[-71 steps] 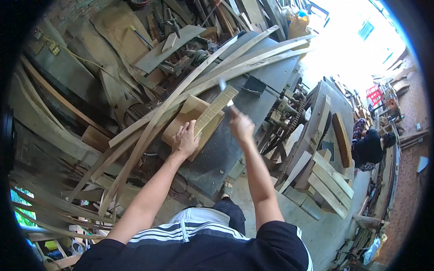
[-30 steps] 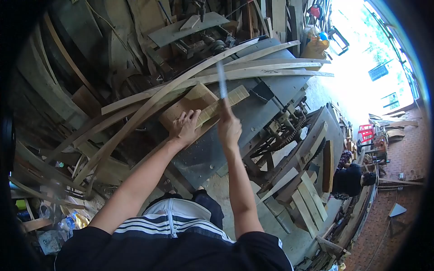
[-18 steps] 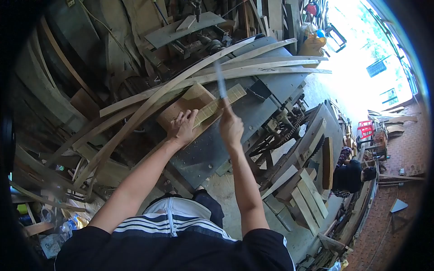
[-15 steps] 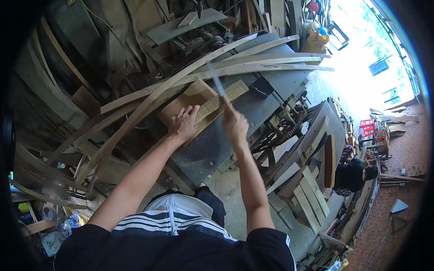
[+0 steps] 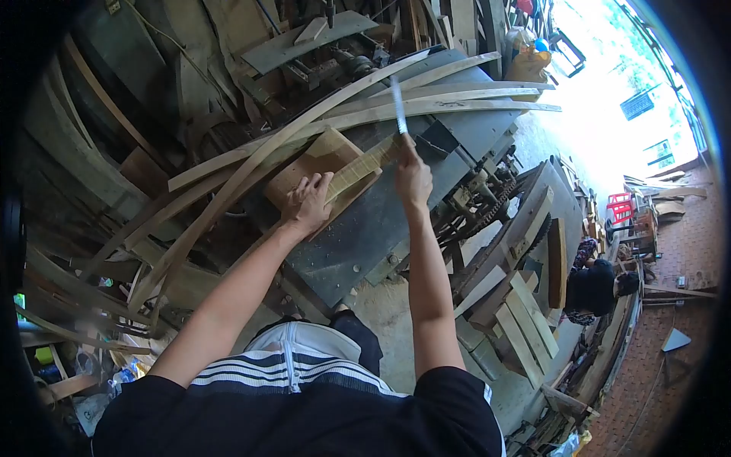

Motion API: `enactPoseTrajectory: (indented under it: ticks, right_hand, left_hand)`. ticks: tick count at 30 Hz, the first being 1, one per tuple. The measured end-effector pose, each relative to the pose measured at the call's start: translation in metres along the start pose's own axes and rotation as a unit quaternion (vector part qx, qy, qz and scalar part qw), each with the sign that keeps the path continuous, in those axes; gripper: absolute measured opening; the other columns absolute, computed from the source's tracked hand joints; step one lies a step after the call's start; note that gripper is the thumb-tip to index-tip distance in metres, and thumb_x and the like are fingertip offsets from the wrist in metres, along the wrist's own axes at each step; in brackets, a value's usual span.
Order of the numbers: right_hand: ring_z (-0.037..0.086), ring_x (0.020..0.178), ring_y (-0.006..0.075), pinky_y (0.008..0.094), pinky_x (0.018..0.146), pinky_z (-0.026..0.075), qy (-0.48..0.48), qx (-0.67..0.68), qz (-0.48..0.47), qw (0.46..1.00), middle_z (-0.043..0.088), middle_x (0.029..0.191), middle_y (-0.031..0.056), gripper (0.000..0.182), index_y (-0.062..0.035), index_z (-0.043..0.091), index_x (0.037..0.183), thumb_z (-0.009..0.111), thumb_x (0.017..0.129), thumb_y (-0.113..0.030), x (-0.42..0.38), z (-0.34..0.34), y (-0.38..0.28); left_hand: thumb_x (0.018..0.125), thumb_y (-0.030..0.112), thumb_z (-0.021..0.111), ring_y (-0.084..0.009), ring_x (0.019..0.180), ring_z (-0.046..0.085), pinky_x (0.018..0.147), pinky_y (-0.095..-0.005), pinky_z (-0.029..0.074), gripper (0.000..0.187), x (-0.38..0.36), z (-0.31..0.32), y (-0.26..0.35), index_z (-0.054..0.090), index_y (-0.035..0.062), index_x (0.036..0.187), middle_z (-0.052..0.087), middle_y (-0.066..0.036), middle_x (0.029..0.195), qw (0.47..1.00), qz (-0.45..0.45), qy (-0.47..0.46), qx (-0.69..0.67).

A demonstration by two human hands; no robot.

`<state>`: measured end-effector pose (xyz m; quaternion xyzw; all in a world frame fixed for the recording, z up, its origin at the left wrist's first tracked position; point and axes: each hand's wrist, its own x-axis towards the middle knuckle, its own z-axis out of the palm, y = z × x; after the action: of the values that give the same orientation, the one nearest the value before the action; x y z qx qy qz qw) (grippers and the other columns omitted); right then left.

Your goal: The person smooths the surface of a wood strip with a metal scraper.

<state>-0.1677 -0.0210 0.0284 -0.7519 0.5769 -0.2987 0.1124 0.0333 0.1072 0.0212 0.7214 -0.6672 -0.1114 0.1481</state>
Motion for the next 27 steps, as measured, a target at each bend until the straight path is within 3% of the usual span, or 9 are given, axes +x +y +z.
enactPoseTrajectory:
  ticks: [2,4,7,9,12,15,21,24,27]
  right_hand:
    - [0.069,0.079,0.0457,0.0560,0.066,0.054,0.046,0.012,0.076,0.996,0.071,0.092,0.0230,0.039,-0.0367,0.056,0.141,0.049,0.103,-0.028,0.013,0.008,-0.001]
    - [0.069,0.078,0.0459,0.0558,0.065,0.054,0.056,0.032,-0.013,0.998,0.071,0.089,0.0226,0.045,-0.0389,0.054,0.143,0.051,0.101,-0.025,-0.019,0.019,-0.009]
    - [0.069,0.077,0.0459,0.0574,0.067,0.055,-0.068,0.007,-0.018,0.997,0.070,0.083,0.0236,0.050,-0.0413,0.052,0.144,0.052,0.099,-0.020,-0.070,0.002,-0.049]
    - [0.069,0.077,0.0456,0.0566,0.066,0.056,-0.037,0.002,-0.061,0.997,0.070,0.082,0.0231,0.047,-0.0411,0.053,0.143,0.052,0.100,-0.022,-0.054,0.003,-0.021]
    - [0.069,0.083,0.0470,0.0563,0.068,0.056,0.036,0.022,0.066,0.997,0.071,0.092,0.0225,0.039,-0.0369,0.057,0.140,0.045,0.103,-0.031,-0.001,0.000,0.003]
    - [0.068,0.083,0.0473,0.0561,0.068,0.055,0.072,0.050,0.063,0.994,0.071,0.091,0.0229,0.041,-0.0371,0.055,0.142,0.048,0.102,-0.028,-0.004,0.012,0.000]
    - [0.068,0.075,0.0457,0.0567,0.063,0.054,-0.077,-0.021,-0.088,0.993,0.069,0.081,0.0241,0.048,-0.0358,0.052,0.145,0.052,0.100,-0.020,-0.070,-0.004,-0.033]
    - [0.069,0.082,0.0461,0.0553,0.069,0.055,0.011,0.046,0.073,0.996,0.071,0.087,0.0223,0.041,-0.0348,0.056,0.141,0.049,0.102,-0.026,-0.013,-0.008,-0.007]
    - [0.068,0.083,0.0469,0.0561,0.070,0.054,0.041,0.059,0.066,0.995,0.070,0.088,0.0238,0.046,-0.0356,0.053,0.145,0.050,0.101,-0.023,-0.010,0.003,-0.006]
  left_hand:
    - [0.088,0.024,0.069,-0.0340,0.118,0.056,0.089,-0.0519,0.053,0.053,-0.002,-0.001,0.001,0.042,0.0157,0.134,0.054,-0.009,0.123,1.000,-0.001,0.006,0.004]
    - [0.088,0.024,0.069,-0.0340,0.118,0.056,0.089,-0.0521,0.053,0.053,0.002,0.002,-0.001,0.043,0.0157,0.134,0.054,-0.009,0.123,1.000,0.001,0.018,0.005]
    - [0.088,0.024,0.066,-0.0360,0.116,0.056,0.089,-0.0543,0.052,0.053,0.000,0.009,-0.005,0.042,0.0160,0.135,0.055,-0.011,0.122,1.000,0.003,0.024,-0.003]
    - [0.087,0.024,0.071,-0.0342,0.119,0.055,0.089,-0.0524,0.053,0.055,0.000,0.005,-0.003,0.043,0.0160,0.134,0.054,-0.009,0.124,1.000,0.004,0.021,-0.010]
    - [0.087,0.024,0.071,-0.0344,0.119,0.055,0.089,-0.0530,0.053,0.055,-0.001,-0.002,0.002,0.042,0.0160,0.133,0.054,-0.009,0.123,1.000,-0.007,-0.007,0.006]
    - [0.087,0.024,0.070,-0.0347,0.118,0.056,0.088,-0.0530,0.054,0.053,-0.001,-0.003,0.001,0.041,0.0160,0.131,0.054,-0.010,0.121,1.000,0.001,0.004,-0.001]
    - [0.089,0.024,0.068,-0.0350,0.118,0.055,0.087,-0.0537,0.054,0.049,0.000,-0.001,0.000,0.042,0.0160,0.129,0.054,-0.010,0.121,1.000,-0.002,0.006,-0.008]
    - [0.089,0.023,0.067,-0.0350,0.118,0.056,0.087,-0.0539,0.054,0.048,-0.001,0.001,0.002,0.042,0.0159,0.129,0.054,-0.010,0.121,1.000,-0.003,0.006,0.004]
    - [0.089,0.023,0.068,-0.0351,0.117,0.056,0.086,-0.0535,0.055,0.048,-0.001,-0.001,0.000,0.042,0.0160,0.129,0.055,-0.010,0.120,1.000,0.005,0.014,-0.004]
